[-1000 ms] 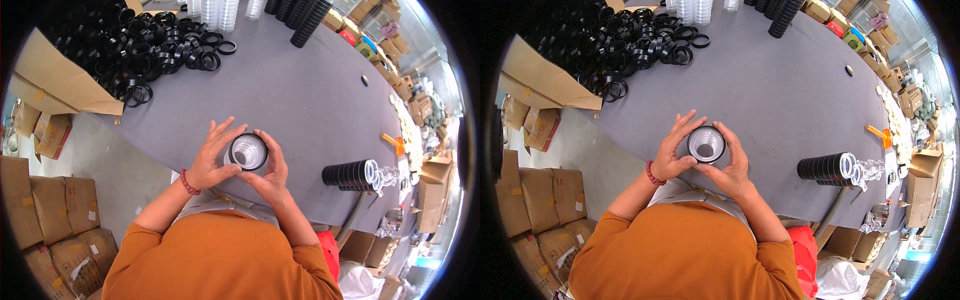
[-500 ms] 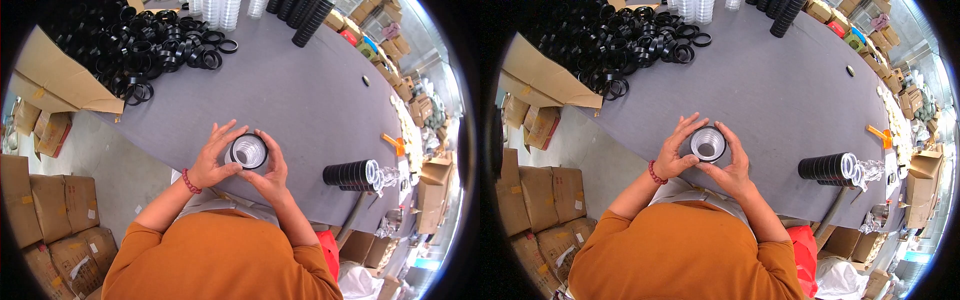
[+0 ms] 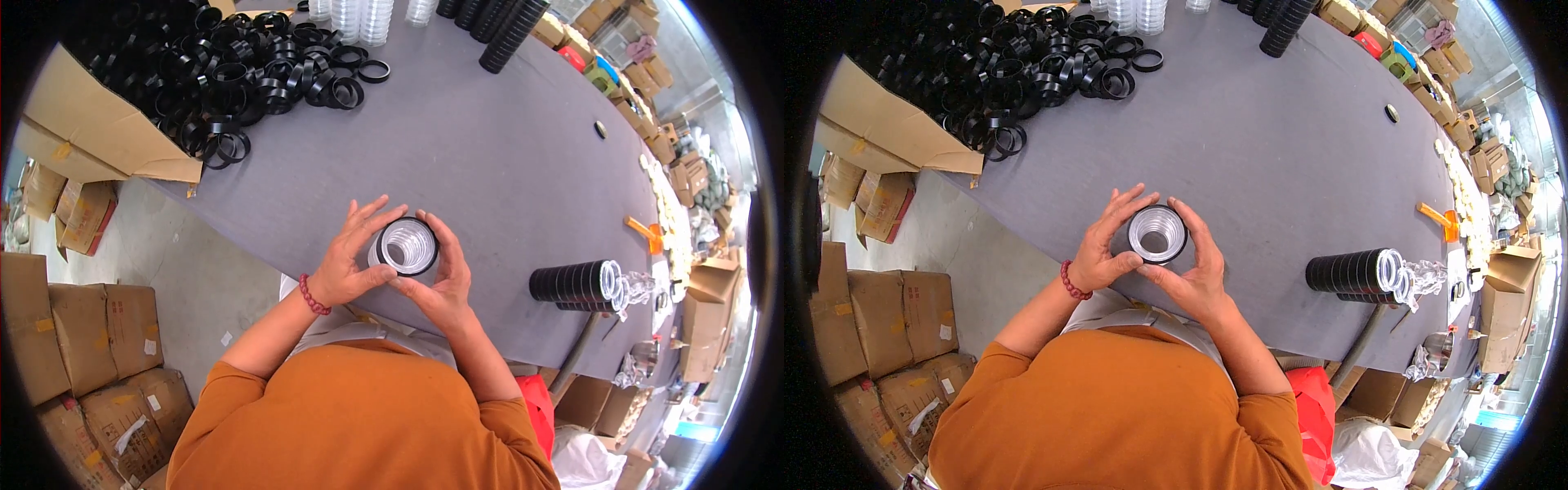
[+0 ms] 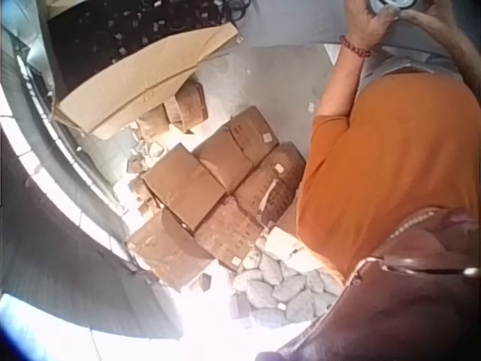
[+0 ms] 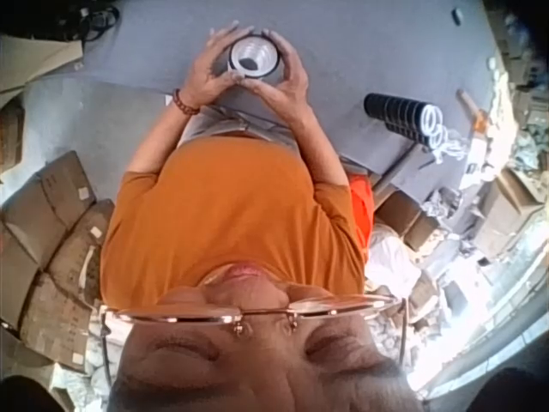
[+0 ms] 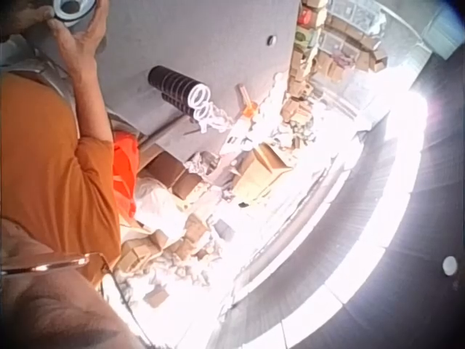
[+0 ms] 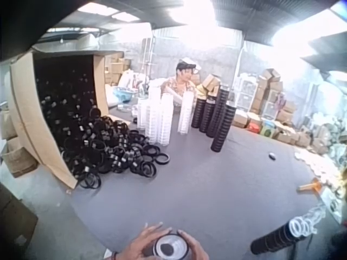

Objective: The person assembles black plastic rings onto white cylindrical components by applying adhesive from a bottle, then tapping the rings into place with a rubber mallet.

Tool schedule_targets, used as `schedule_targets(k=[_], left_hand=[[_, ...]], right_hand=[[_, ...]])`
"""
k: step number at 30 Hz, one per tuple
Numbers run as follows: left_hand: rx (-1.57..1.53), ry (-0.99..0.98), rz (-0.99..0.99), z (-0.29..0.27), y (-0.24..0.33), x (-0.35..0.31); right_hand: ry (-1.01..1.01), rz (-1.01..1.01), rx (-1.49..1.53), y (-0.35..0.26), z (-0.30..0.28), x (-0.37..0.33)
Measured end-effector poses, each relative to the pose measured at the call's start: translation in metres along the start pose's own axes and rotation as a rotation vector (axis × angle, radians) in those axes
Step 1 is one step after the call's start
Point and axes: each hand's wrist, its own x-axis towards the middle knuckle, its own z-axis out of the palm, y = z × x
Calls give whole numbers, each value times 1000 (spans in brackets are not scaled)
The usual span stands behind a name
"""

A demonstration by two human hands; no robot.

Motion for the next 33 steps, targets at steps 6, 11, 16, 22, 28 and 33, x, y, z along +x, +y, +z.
schedule_targets(k=[6,11,16,22,28,33], left_hand=[[-12,8,-3,0,1,1],[-13,14,7,1,-1,0],[-57,29,18,3,-2,1],[-56,23,35,5,-3,1],[-399,70,19,16,-10,-1],[-527,79,19,23,-11,0]], right_hand=[[-9,0,4,0,1,1],[-16,9,23,1,1,1],[-9,10,55,2,1,0],[-23,23,71,2,1,1],[-73,19,76,5,-1,1],[-75,7,73,10,-1,0]])
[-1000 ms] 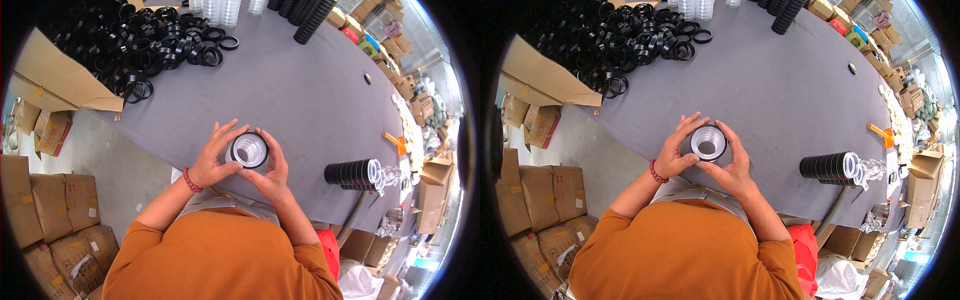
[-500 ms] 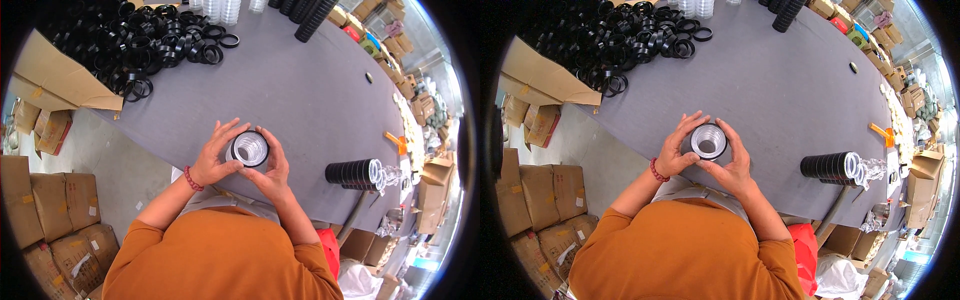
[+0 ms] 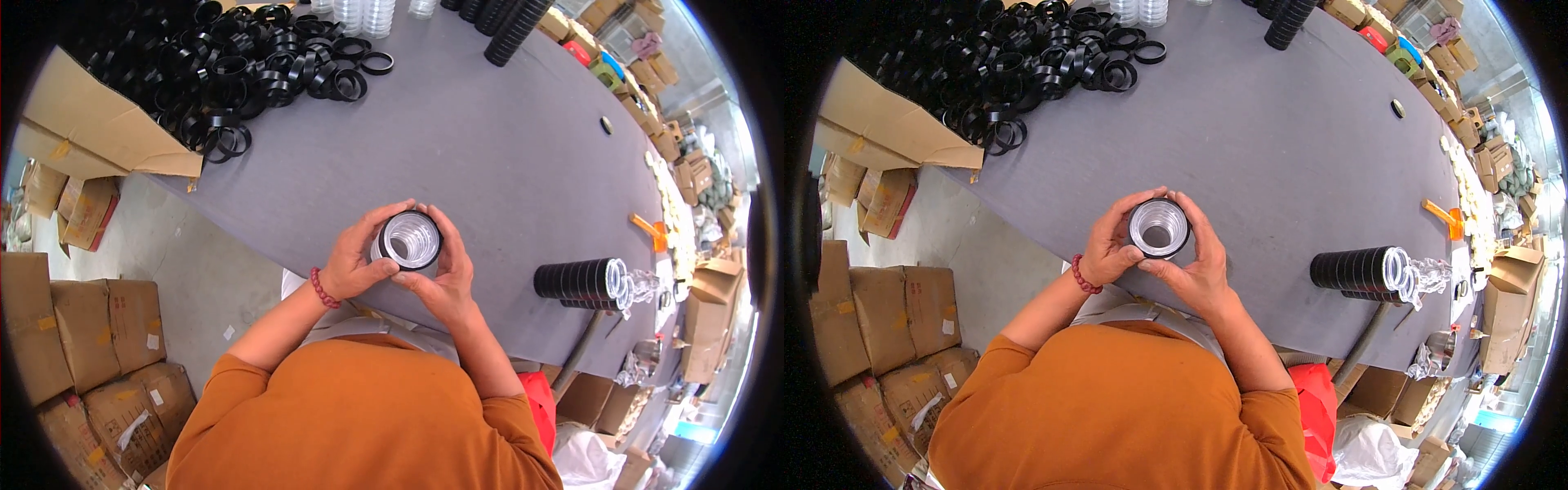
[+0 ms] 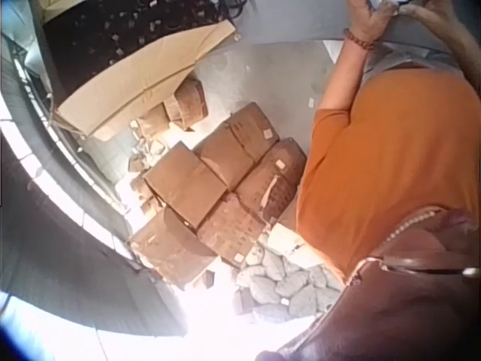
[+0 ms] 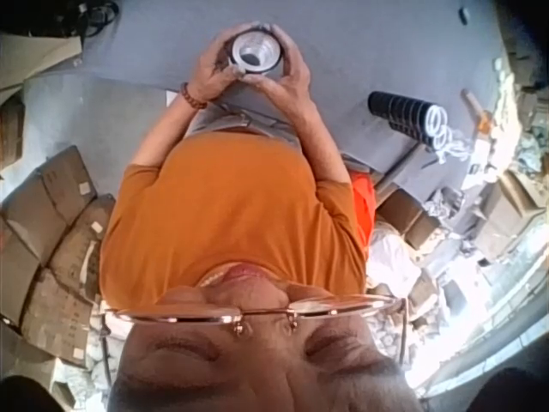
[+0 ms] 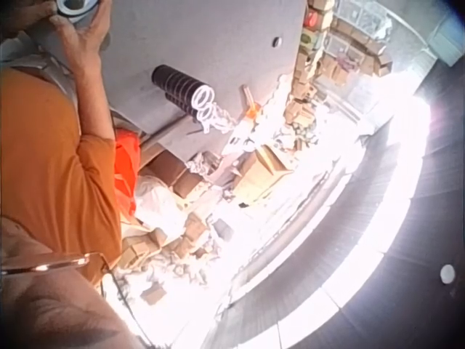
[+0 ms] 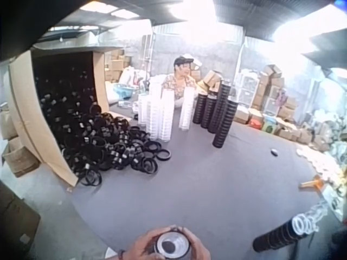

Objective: The person assembles black plastic rings onto white cylindrical components by applying adhesive from a bottle, then tapping the rings into place with a rubber mallet.

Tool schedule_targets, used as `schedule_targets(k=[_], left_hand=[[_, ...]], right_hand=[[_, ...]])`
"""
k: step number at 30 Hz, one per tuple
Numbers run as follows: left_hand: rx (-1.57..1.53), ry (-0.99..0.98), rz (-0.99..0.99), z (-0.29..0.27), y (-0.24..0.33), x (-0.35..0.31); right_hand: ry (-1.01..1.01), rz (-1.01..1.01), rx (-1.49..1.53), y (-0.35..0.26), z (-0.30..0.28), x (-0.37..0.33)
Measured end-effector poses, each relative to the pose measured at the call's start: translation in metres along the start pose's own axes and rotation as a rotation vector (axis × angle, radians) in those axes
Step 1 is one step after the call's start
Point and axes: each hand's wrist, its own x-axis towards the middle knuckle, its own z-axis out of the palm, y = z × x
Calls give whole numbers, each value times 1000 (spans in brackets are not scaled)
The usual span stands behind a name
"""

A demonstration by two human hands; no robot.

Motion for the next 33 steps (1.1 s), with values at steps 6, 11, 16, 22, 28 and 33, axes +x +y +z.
schedule_targets(k=[6,11,16,22,28,33], left_hand=[[7,11,46,2,-9,-1],[-2,29,55,3,-15,-5],[-8,46,64,3,-18,-5],[-3,54,67,3,-16,-2],[-19,73,64,6,-14,-5],[-41,83,64,8,-12,-4]], right_hand=[[42,-21,-11,2,1,1],[46,-25,16,-2,2,1],[35,-21,-27,-2,0,2],[20,-30,-68,1,-2,3],[45,-77,-66,7,1,3],[61,-54,-45,8,4,1]])
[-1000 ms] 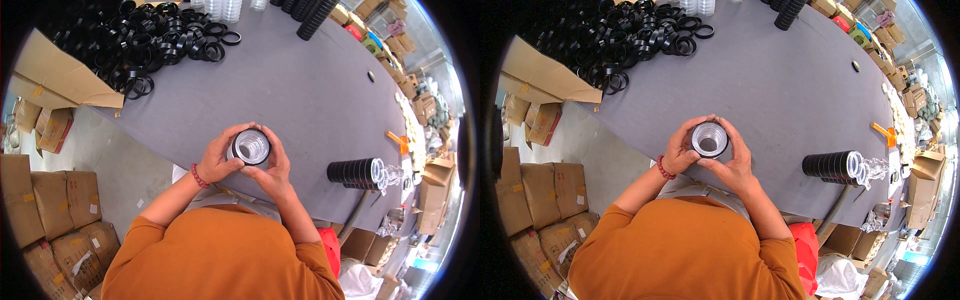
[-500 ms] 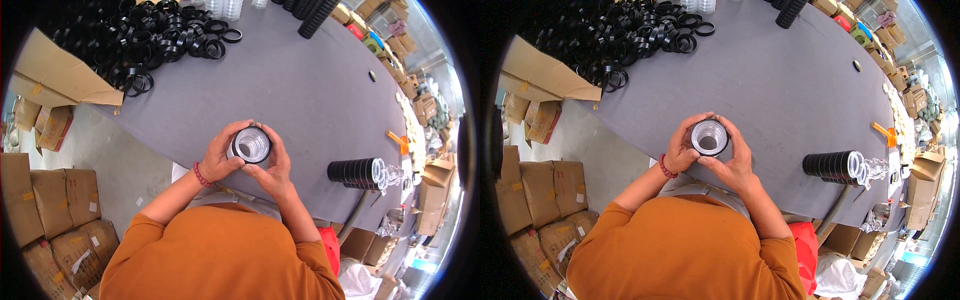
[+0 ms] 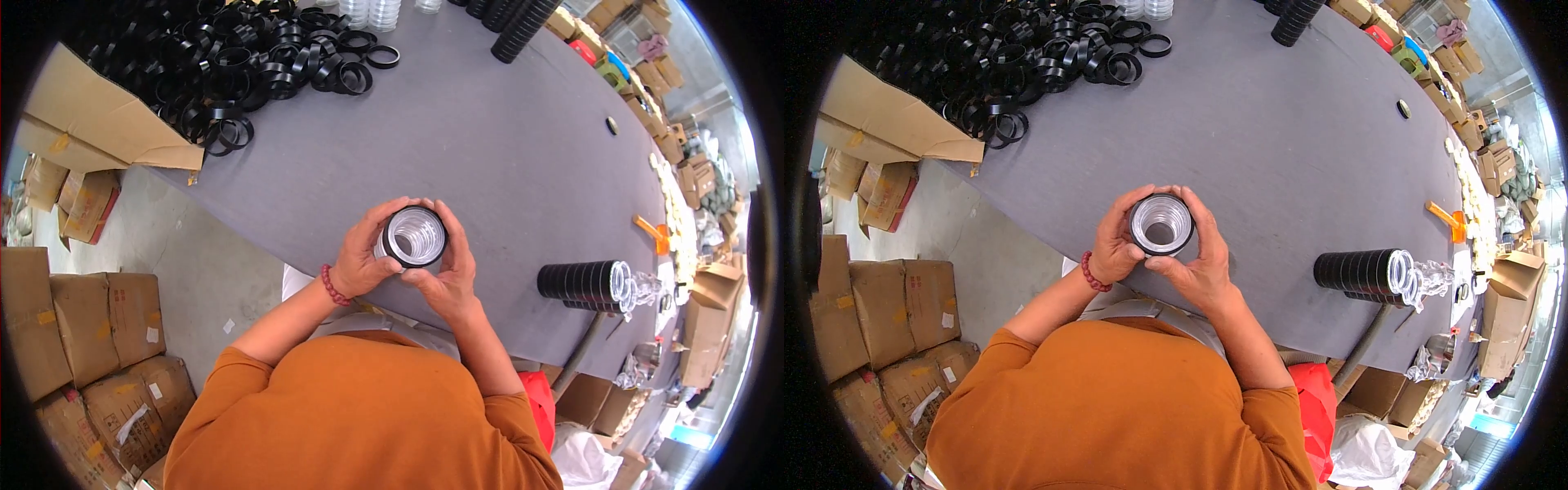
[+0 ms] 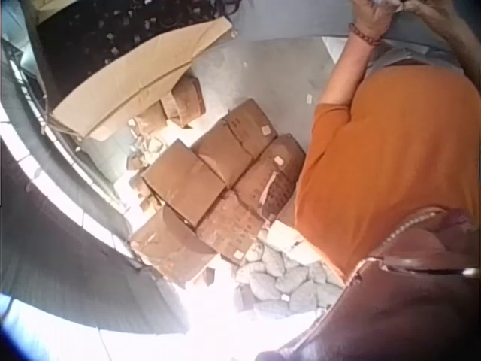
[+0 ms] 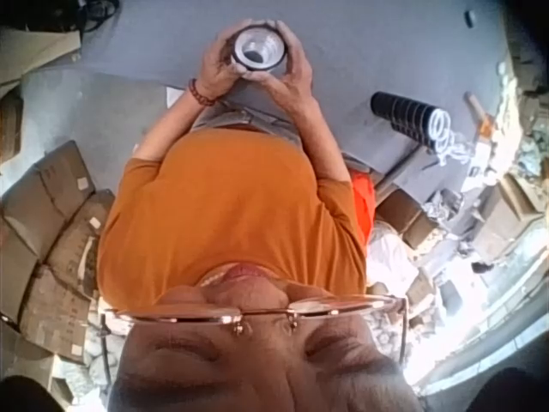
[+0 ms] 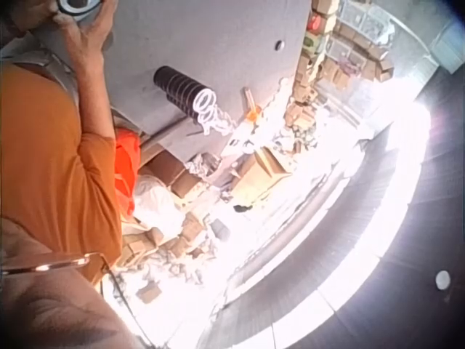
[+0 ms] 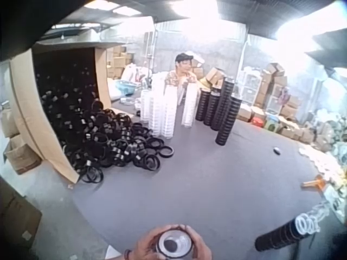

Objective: The person assembles black plastic rings onto white cylindrical components by applying adhesive from a bottle, then tapping the rings into place with a rubber mallet.

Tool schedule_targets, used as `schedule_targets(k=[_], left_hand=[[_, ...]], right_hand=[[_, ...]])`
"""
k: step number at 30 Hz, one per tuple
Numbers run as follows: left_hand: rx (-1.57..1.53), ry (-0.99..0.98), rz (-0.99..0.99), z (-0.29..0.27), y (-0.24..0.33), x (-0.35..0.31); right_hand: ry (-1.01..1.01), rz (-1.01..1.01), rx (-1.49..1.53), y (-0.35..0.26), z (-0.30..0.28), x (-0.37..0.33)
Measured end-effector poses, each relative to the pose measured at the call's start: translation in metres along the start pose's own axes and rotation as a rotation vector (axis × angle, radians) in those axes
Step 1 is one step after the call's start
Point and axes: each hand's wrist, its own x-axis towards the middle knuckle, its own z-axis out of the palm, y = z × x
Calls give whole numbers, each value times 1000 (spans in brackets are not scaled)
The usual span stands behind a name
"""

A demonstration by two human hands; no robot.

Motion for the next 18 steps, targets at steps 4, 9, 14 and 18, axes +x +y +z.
schedule_targets(k=[4,9,14,18], left_hand=[[32,2,-9,0,-2,-1],[29,19,-33,-2,-6,-5],[45,41,-65,-2,-8,-8],[35,32,-64,-3,-8,-8]], right_hand=[[-7,-7,-25,0,0,0],[4,-36,-57,1,0,0],[8,-3,-40,-3,1,1],[21,-21,-13,-3,2,2]])
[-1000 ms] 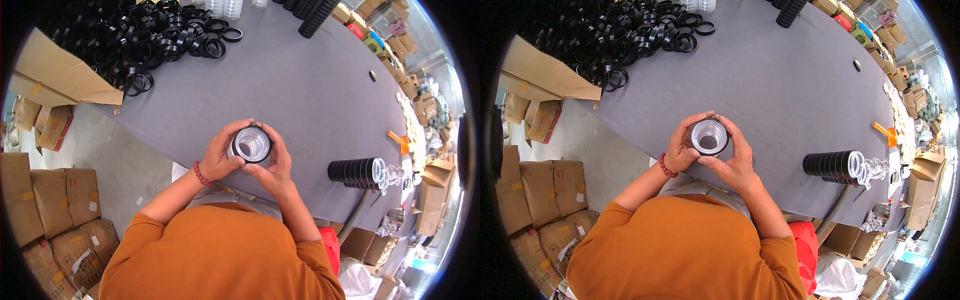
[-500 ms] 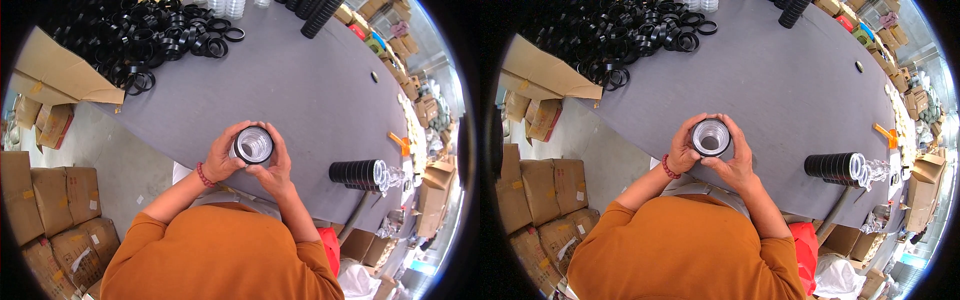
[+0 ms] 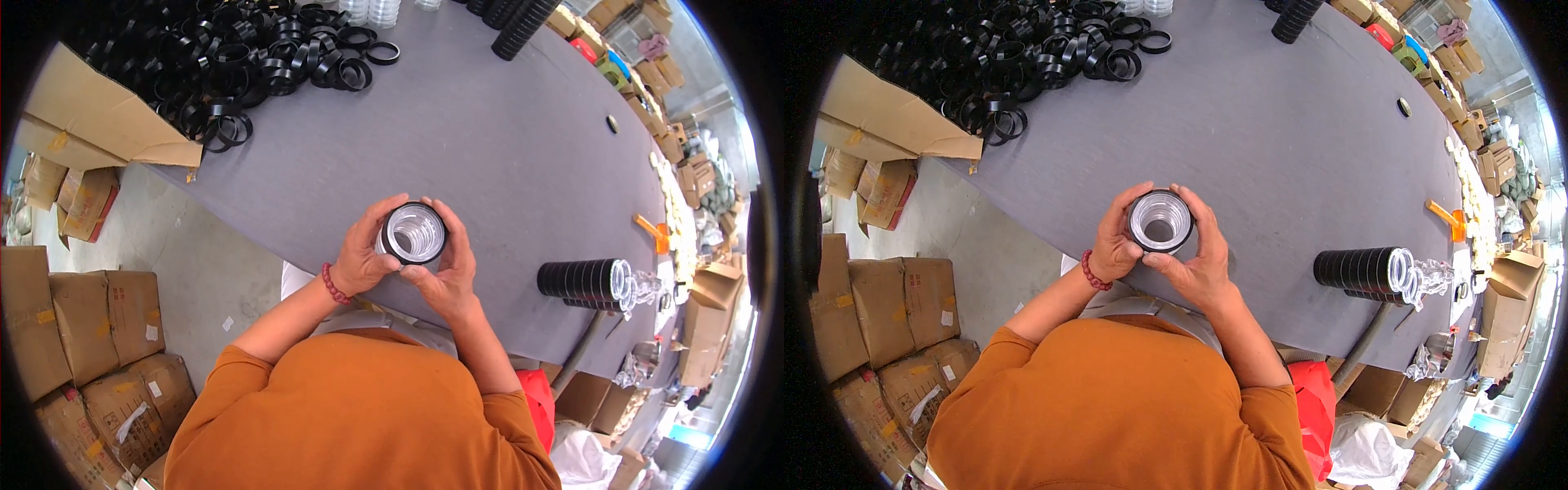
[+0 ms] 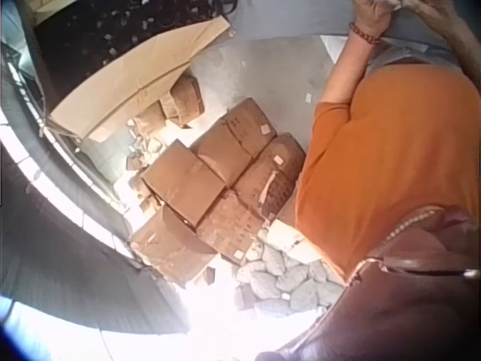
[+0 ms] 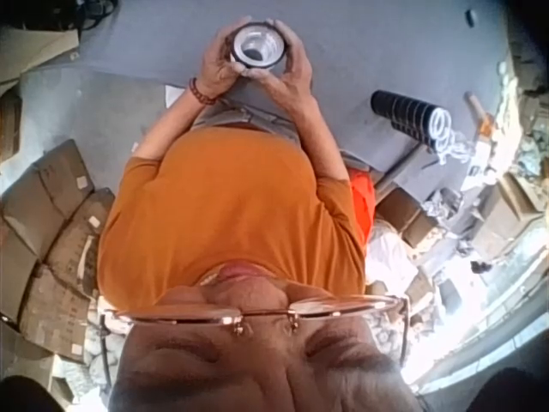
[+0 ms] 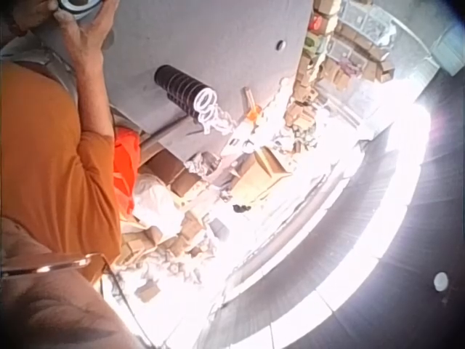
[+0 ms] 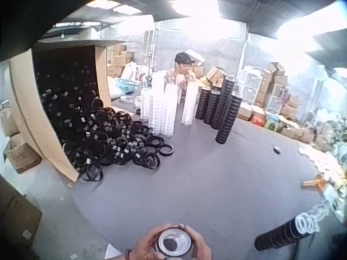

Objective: The person assembles black plastic rings onto white cylindrical components by applying adhesive from a bottle, then tapping the rings into place with a rubber mallet.

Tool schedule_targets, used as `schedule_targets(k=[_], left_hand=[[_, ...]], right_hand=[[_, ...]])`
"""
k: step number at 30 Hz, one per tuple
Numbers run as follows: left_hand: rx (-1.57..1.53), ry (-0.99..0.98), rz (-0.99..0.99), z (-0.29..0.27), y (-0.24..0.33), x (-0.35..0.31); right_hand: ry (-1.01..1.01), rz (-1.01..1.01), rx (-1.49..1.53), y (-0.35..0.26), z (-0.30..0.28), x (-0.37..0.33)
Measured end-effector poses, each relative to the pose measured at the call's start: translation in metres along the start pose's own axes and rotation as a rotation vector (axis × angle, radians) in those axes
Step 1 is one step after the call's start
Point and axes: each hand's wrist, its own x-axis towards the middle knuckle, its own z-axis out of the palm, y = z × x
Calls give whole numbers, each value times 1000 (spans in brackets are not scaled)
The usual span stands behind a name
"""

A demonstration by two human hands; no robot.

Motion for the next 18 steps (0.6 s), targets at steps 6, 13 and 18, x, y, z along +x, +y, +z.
schedule_targets(k=[6,13,18], left_hand=[[-90,-29,46,2,0,5],[-30,-17,128,1,-10,2],[415,-106,225,-19,-5,10]], right_hand=[[-61,6,-33,2,-5,-2],[-26,-73,-63,14,-3,-8],[-78,-125,-252,14,-12,-1]])
